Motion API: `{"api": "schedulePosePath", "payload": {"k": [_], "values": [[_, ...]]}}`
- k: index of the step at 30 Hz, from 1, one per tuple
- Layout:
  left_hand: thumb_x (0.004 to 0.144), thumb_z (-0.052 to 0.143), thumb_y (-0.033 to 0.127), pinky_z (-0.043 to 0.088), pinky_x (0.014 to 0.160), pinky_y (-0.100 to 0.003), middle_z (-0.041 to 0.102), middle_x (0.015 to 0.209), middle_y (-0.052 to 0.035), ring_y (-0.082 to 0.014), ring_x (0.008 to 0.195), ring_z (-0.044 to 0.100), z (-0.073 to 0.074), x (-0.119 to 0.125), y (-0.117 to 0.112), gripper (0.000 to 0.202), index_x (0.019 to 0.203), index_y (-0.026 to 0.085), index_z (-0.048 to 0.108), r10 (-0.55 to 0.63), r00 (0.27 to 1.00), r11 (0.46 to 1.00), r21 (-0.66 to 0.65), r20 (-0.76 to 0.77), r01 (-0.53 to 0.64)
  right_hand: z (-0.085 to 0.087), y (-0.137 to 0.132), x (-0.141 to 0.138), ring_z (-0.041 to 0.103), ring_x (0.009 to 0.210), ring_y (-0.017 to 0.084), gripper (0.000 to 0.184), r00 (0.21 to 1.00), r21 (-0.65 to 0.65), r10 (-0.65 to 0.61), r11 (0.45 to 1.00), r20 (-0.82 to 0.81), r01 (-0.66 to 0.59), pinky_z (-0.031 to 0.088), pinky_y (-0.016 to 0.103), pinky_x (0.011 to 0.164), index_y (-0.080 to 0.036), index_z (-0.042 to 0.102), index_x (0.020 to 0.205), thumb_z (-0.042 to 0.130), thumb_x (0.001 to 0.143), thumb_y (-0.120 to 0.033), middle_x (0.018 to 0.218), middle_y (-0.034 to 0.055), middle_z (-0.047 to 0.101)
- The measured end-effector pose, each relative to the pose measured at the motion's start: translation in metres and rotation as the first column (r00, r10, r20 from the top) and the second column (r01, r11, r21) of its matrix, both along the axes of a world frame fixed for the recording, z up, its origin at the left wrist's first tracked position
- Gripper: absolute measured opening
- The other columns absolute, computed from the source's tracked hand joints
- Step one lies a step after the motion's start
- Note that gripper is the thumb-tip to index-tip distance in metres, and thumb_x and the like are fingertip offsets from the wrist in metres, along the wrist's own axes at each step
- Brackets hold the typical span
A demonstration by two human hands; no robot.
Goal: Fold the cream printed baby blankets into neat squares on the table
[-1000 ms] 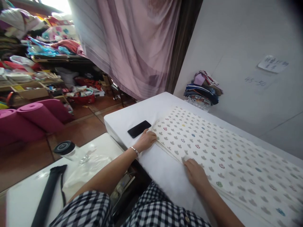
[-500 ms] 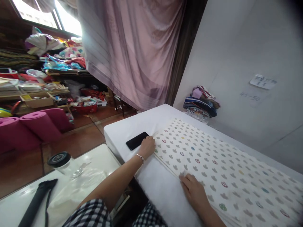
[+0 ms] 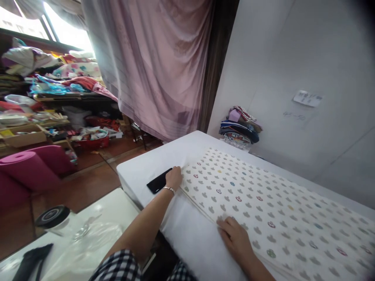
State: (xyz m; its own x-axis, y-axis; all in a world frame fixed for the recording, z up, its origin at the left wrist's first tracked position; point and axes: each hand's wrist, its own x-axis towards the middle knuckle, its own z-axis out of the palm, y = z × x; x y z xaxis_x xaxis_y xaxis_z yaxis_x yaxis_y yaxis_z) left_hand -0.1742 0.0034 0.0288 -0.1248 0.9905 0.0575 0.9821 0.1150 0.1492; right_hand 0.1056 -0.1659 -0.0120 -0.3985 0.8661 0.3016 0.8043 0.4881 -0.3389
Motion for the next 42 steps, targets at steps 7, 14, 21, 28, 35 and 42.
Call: {"api": "schedulePosePath", "payload": {"k": [7,14,21,28,35,42], "values": [[0.083,0.035,0.009,0.043,0.078,-0.038,0.054,0.106,-0.0165,-0.0278,0.102,0.052,-0.006,-0.001,0.002,0.029,0.099,0.012,0.059,-0.059,0.997,0.997,0.041,-0.048,0.061,0.013,0.012,-0.003,0.057,0.099,0.018,0.031,0.999,-0.039,0.046,0.998,-0.029,-0.047,0.050,0.030,0.081,-0.026,0.064,0.103,0.035,0.092,-0.028,0.104,0.0059,0.062],[0.087,0.038,0.018,0.038,0.087,-0.037,0.057,0.104,-0.0117,-0.0234,0.104,0.050,0.002,0.021,0.045,0.025,0.097,0.019,0.061,-0.210,0.977,0.975,0.065,-0.024,0.212,-0.004,0.023,-0.016,0.020,0.136,0.027,0.063,0.957,-0.141,0.235,0.967,0.170,-0.212,0.021,0.055,0.108,-0.028,0.020,0.144,0.043,0.089,-0.047,0.149,0.0049,0.023],[0.087,0.038,0.023,0.041,0.083,-0.034,0.059,0.106,-0.0125,-0.0237,0.105,0.052,-0.008,0.046,0.099,0.028,0.096,0.018,0.064,-0.180,0.982,0.983,0.034,0.060,0.178,-0.006,0.023,-0.015,0.017,0.136,0.030,0.069,0.940,-0.146,0.272,0.958,0.206,-0.245,0.021,0.057,0.107,-0.026,0.011,0.145,0.040,0.088,-0.052,0.149,0.0063,0.016],[0.084,0.045,0.029,0.043,0.080,-0.031,0.061,0.108,-0.0117,-0.0222,0.102,0.056,-0.017,0.052,0.125,0.023,0.098,0.019,0.061,-0.061,0.987,0.998,0.005,0.147,0.061,-0.017,0.027,-0.013,0.024,0.134,0.032,0.073,0.937,-0.057,0.286,0.958,0.199,-0.280,0.026,0.056,0.105,-0.024,0.012,0.145,0.043,0.086,-0.054,0.148,0.0082,0.019],[0.086,0.039,0.025,0.043,0.079,-0.032,0.061,0.110,-0.0124,-0.0233,0.104,0.057,-0.023,0.044,0.132,0.024,0.102,0.018,0.056,0.055,0.982,0.998,0.015,0.179,-0.058,-0.018,0.030,-0.013,0.032,0.131,0.031,0.074,0.930,-0.005,0.285,0.956,0.231,-0.292,0.032,0.052,0.102,-0.024,0.013,0.145,0.043,0.086,-0.055,0.145,0.0088,0.026],[0.089,0.033,0.038,0.045,0.077,-0.033,0.062,0.108,-0.0120,-0.0241,0.100,0.059,-0.018,0.045,0.138,0.034,0.098,0.019,0.060,0.006,0.983,1.000,-0.004,0.186,-0.005,-0.038,0.037,-0.011,0.039,0.126,0.031,0.072,0.919,0.156,0.264,0.935,0.294,-0.318,0.037,0.049,0.098,-0.020,0.013,0.146,0.042,0.088,-0.051,0.142,0.0105,0.033]]}}
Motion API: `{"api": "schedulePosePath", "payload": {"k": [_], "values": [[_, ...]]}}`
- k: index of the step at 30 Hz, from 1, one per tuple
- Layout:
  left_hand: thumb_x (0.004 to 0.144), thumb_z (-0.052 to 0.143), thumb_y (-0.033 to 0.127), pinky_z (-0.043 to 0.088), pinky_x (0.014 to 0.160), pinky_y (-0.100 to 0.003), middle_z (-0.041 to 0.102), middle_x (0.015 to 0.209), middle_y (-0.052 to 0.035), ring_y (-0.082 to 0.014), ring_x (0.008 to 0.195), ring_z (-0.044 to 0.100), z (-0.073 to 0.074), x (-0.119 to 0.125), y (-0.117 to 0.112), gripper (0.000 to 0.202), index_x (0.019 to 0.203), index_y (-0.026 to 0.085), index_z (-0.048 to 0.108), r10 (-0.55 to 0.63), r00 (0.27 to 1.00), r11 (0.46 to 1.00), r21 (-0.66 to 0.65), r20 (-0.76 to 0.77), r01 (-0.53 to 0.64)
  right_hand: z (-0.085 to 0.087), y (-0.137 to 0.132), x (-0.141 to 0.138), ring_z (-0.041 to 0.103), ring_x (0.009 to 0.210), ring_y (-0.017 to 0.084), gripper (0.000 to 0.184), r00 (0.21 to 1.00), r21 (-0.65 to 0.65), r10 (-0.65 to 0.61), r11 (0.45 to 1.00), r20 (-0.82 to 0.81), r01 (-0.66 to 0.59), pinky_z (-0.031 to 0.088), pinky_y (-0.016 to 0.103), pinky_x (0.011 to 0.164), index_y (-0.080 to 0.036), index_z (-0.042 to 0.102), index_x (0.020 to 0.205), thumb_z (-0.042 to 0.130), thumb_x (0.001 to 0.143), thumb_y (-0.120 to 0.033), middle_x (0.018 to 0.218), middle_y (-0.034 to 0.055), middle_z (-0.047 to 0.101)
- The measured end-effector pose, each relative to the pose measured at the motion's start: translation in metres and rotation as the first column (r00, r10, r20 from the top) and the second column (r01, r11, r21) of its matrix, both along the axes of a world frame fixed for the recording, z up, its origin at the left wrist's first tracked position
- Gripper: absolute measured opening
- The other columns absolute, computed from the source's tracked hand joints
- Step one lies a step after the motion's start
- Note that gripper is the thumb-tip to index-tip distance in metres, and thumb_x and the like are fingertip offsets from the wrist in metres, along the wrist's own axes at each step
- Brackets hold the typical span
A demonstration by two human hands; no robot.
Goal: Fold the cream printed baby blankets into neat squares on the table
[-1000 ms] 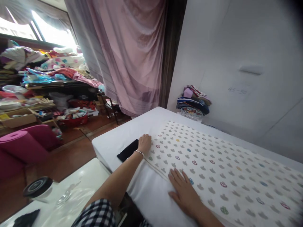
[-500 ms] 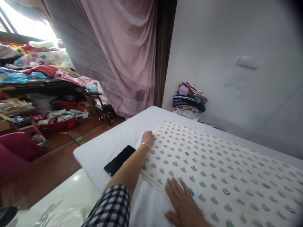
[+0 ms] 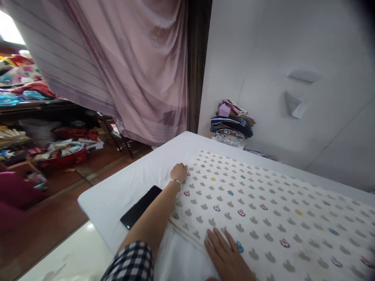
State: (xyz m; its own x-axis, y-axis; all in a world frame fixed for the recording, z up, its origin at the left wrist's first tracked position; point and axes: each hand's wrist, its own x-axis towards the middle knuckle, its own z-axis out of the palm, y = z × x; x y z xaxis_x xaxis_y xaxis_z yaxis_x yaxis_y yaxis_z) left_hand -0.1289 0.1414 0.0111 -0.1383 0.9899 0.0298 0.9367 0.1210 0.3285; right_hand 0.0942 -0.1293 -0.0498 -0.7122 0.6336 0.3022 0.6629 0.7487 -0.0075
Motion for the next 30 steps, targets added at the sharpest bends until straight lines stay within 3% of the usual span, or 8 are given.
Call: {"api": "schedulePosePath", "payload": {"k": [5,10,12,15,18,21,24,30], "values": [[0.083,0.044,0.036,0.044,0.080,-0.036,0.059,0.112,-0.0156,-0.0278,0.108,0.054,0.006,0.018,0.019,0.030,0.098,0.016,0.062,-0.041,0.999,0.999,-0.026,-0.004,0.041,-0.025,0.002,-0.001,0.044,0.123,0.027,0.057,0.997,0.119,-0.056,0.991,-0.048,0.061,0.040,0.047,0.096,-0.026,0.018,0.144,0.039,0.092,-0.032,0.138,0.0061,0.041],[0.084,0.043,0.028,0.043,0.081,-0.036,0.057,0.114,-0.0167,-0.0271,0.108,0.053,0.002,0.031,0.032,0.030,0.108,0.014,0.056,0.009,1.000,1.000,-0.016,0.014,-0.009,-0.042,0.001,-0.004,0.042,0.125,0.027,0.051,0.995,0.224,-0.094,0.970,-0.030,0.099,0.040,0.048,0.097,-0.028,0.030,0.140,0.039,0.091,-0.038,0.137,0.0034,0.043],[0.086,0.040,0.027,0.043,0.080,-0.036,0.056,0.115,-0.0169,-0.0261,0.108,0.053,0.000,0.030,0.034,0.030,0.110,0.014,0.053,0.048,0.999,0.999,-0.010,0.024,-0.047,-0.038,0.002,-0.006,0.040,0.126,0.025,0.048,0.993,0.315,-0.107,0.942,-0.043,0.115,0.036,0.048,0.101,-0.028,0.037,0.135,0.040,0.090,-0.042,0.135,0.0028,0.047],[0.087,0.038,0.025,0.042,0.082,-0.035,0.055,0.115,-0.0164,-0.0249,0.108,0.053,-0.001,0.029,0.034,0.029,0.109,0.015,0.053,0.083,0.996,0.997,-0.005,0.031,-0.083,-0.023,0.003,-0.009,0.038,0.128,0.026,0.046,0.994,0.442,-0.092,0.890,-0.059,0.109,0.021,0.050,0.110,-0.023,0.048,0.127,0.042,0.088,-0.047,0.132,0.0048,0.051],[0.088,0.038,0.032,0.041,0.084,-0.036,0.054,0.116,-0.0152,-0.0253,0.109,0.051,0.000,0.029,0.033,0.030,0.107,0.016,0.054,0.079,0.996,0.997,0.013,0.031,-0.079,-0.006,0.005,-0.011,0.035,0.130,0.027,0.042,0.996,0.473,-0.084,0.876,-0.044,0.095,0.009,0.052,0.112,-0.022,0.055,0.118,0.043,0.087,-0.048,0.129,0.0041,0.054],[0.088,0.039,0.037,0.040,0.086,-0.037,0.054,0.115,-0.0141,-0.0263,0.112,0.047,0.000,0.029,0.033,0.031,0.103,0.017,0.056,0.041,0.999,0.998,0.037,0.024,-0.041,0.001,0.005,-0.011,0.034,0.130,0.027,0.041,0.997,0.478,-0.069,0.875,-0.046,0.083,0.007,0.053,0.112,-0.022,0.058,0.114,0.043,0.087,-0.050,0.126,0.0045,0.057],[0.087,0.041,0.032,0.040,0.086,-0.036,0.055,0.113,-0.0133,-0.0255,0.111,0.047,-0.001,0.030,0.036,0.025,0.101,0.017,0.057,0.015,1.000,0.999,0.046,0.021,-0.016,-0.001,0.006,-0.012,0.036,0.129,0.027,0.035,0.996,0.478,-0.058,0.874,-0.075,0.087,0.007,0.054,0.112,-0.023,0.059,0.112,0.044,0.089,-0.044,0.123,0.0046,0.059],[0.087,0.039,0.028,0.040,0.085,-0.037,0.055,0.115,-0.0152,-0.0266,0.110,0.049,-0.001,0.036,0.042,0.026,0.105,0.015,0.054,0.094,0.995,0.995,0.040,0.042,-0.095,-0.003,0.006,-0.013,0.036,0.128,0.027,0.040,0.991,0.456,-0.051,0.884,-0.124,0.103,0.007,0.052,0.112,-0.022,0.061,0.110,0.041,0.089,-0.049,0.121,0.0052,0.060]]}}
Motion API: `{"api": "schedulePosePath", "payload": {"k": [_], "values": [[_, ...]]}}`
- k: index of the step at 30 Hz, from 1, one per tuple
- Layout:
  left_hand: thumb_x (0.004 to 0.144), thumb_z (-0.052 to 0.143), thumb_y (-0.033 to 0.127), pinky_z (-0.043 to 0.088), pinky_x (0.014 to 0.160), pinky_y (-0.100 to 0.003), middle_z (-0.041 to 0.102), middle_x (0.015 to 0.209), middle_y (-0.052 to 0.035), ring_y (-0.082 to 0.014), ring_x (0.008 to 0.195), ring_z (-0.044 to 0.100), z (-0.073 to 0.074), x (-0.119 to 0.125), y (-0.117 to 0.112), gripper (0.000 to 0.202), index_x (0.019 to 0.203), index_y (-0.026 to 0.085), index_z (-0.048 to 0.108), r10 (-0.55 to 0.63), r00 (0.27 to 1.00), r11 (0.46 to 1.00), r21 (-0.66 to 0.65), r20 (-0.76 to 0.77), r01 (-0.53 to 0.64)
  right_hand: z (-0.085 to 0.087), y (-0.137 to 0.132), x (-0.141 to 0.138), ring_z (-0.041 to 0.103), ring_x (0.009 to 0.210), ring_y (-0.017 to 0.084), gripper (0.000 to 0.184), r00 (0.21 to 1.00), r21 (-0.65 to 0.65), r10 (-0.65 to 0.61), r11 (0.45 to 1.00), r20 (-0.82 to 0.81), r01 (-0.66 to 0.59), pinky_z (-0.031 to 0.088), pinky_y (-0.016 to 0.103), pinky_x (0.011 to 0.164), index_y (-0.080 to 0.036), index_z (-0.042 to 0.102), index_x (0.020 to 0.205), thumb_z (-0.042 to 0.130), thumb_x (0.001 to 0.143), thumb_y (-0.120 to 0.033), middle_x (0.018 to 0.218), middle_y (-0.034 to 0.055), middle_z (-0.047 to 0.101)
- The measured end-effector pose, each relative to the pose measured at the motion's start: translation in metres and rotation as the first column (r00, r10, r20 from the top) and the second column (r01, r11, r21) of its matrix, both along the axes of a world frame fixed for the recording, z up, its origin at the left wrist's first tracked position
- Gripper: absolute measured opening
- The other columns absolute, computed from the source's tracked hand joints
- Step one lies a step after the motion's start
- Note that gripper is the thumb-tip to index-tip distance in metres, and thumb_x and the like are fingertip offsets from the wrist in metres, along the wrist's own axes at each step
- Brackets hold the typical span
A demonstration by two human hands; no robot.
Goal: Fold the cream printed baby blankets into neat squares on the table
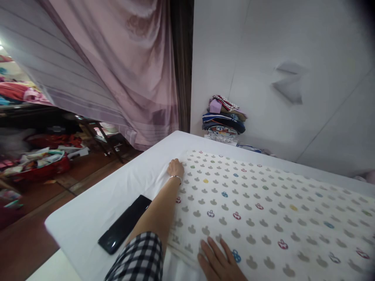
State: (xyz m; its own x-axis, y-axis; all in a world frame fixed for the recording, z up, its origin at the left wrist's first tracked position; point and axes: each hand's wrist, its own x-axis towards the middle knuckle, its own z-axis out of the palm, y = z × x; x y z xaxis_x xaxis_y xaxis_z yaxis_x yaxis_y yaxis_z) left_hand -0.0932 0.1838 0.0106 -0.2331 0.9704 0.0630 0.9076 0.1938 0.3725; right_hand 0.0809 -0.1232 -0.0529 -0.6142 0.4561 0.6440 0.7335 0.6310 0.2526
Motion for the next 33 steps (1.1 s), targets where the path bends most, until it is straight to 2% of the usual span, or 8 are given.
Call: {"api": "schedulePosePath", "payload": {"k": [5,10,18,22,25,28,31,33], "values": [[0.084,0.043,0.046,0.042,0.084,-0.038,0.059,0.113,-0.0153,-0.0274,0.108,0.053,0.004,0.006,0.007,0.040,0.110,0.016,0.050,-0.020,1.000,1.000,-0.021,0.009,0.020,0.002,0.002,-0.001,0.036,0.128,0.025,0.032,0.999,0.012,0.003,1.000,-0.044,-0.003,0.008,0.050,0.113,-0.023,0.061,0.108,0.042,0.090,-0.042,0.116,0.0035,0.063],[0.083,0.045,0.040,0.044,0.078,-0.038,0.064,0.101,-0.0168,-0.0290,0.098,0.060,0.004,0.007,0.019,0.033,0.103,0.015,0.054,-0.029,1.000,0.996,-0.082,0.003,0.029,0.002,0.001,-0.002,0.038,0.127,0.025,0.030,0.999,0.009,-0.001,1.000,-0.054,0.001,0.009,0.050,0.113,-0.023,0.061,0.106,0.042,0.091,-0.041,0.115,0.0021,0.063],[0.084,0.041,0.046,0.044,0.084,-0.042,0.058,0.117,-0.0183,-0.0314,0.108,0.054,0.008,0.005,0.018,0.047,0.117,0.014,0.048,-0.012,1.000,1.000,0.002,0.012,0.012,-0.006,-0.009,-0.010,0.036,0.127,0.024,0.026,0.993,-0.171,-0.115,0.980,-0.040,0.107,0.015,0.050,0.111,-0.024,0.054,0.110,0.041,0.092,-0.038,0.128,0.0011,0.054],[0.084,0.038,0.051,0.038,0.094,-0.048,0.048,0.131,-0.0191,-0.0331,0.119,0.045,0.007,0.009,-0.003,0.059,0.129,0.013,0.041,-0.185,0.980,0.977,0.091,-0.067,0.190,0.016,-0.011,-0.002,0.034,0.128,0.025,0.033,0.992,-0.311,-0.087,0.944,0.092,0.111,0.029,0.047,0.104,-0.022,0.046,0.121,0.037,0.094,-0.038,0.139,0.0044,0.042],[0.085,0.039,0.045,0.031,0.103,-0.046,0.043,0.137,-0.0156,-0.0290,0.127,0.037,-0.008,0.015,-0.053,0.053,0.127,0.015,0.044,-0.496,0.851,0.832,0.185,-0.175,0.523,0.044,-0.015,0.006,0.029,0.131,0.025,0.043,0.987,-0.412,-0.047,0.905,0.152,0.107,0.027,0.046,0.105,-0.020,0.038,0.131,0.032,0.095,-0.041,0.144,0.0064,0.035],[0.084,0.043,0.038,0.033,0.103,-0.043,0.050,0.133,-0.0096,-0.0253,0.129,0.037,-0.034,0.013,-0.117,0.039,0.117,0.023,0.054,-0.766,0.571,0.501,0.282,-0.297,0.819,0.066,-0.018,0.009,0.025,0.132,0.024,0.053,0.988,-0.495,-0.041,0.862,0.148,0.110,0.022,0.045,0.108,-0.017,0.034,0.134,0.031,0.093,-0.050,0.144,0.0071,0.033],[0.082,0.044,0.025,0.034,0.101,-0.046,0.055,0.129,-0.0040,-0.0251,0.131,0.035,-0.056,-0.001,-0.164,0.027,0.101,0.031,0.063,-0.846,0.289,0.165,0.296,-0.448,0.941,0.075,-0.019,0.006,0.026,0.131,0.023,0.059,0.990,-0.546,-0.070,0.828,0.126,0.128,0.019,0.045,0.109,-0.018,0.037,0.132,0.033,0.088,-0.058,0.141,0.0069,0.039],[0.077,0.048,0.020,0.036,0.097,-0.053,0.055,0.128,-0.0047,-0.0304,0.128,0.038,-0.061,-0.009,-0.176,0.028,0.095,0.032,0.066,-0.801,0.297,0.172,0.275,-0.520,0.946,0.074,-0.021,0.004,0.030,0.129,0.020,0.053,0.991,-0.561,-0.074,0.818,0.116,0.126,0.019,0.042,0.109,-0.019,0.044,0.125,0.037,0.088,-0.056,0.135,0.0044,0.045]]}}
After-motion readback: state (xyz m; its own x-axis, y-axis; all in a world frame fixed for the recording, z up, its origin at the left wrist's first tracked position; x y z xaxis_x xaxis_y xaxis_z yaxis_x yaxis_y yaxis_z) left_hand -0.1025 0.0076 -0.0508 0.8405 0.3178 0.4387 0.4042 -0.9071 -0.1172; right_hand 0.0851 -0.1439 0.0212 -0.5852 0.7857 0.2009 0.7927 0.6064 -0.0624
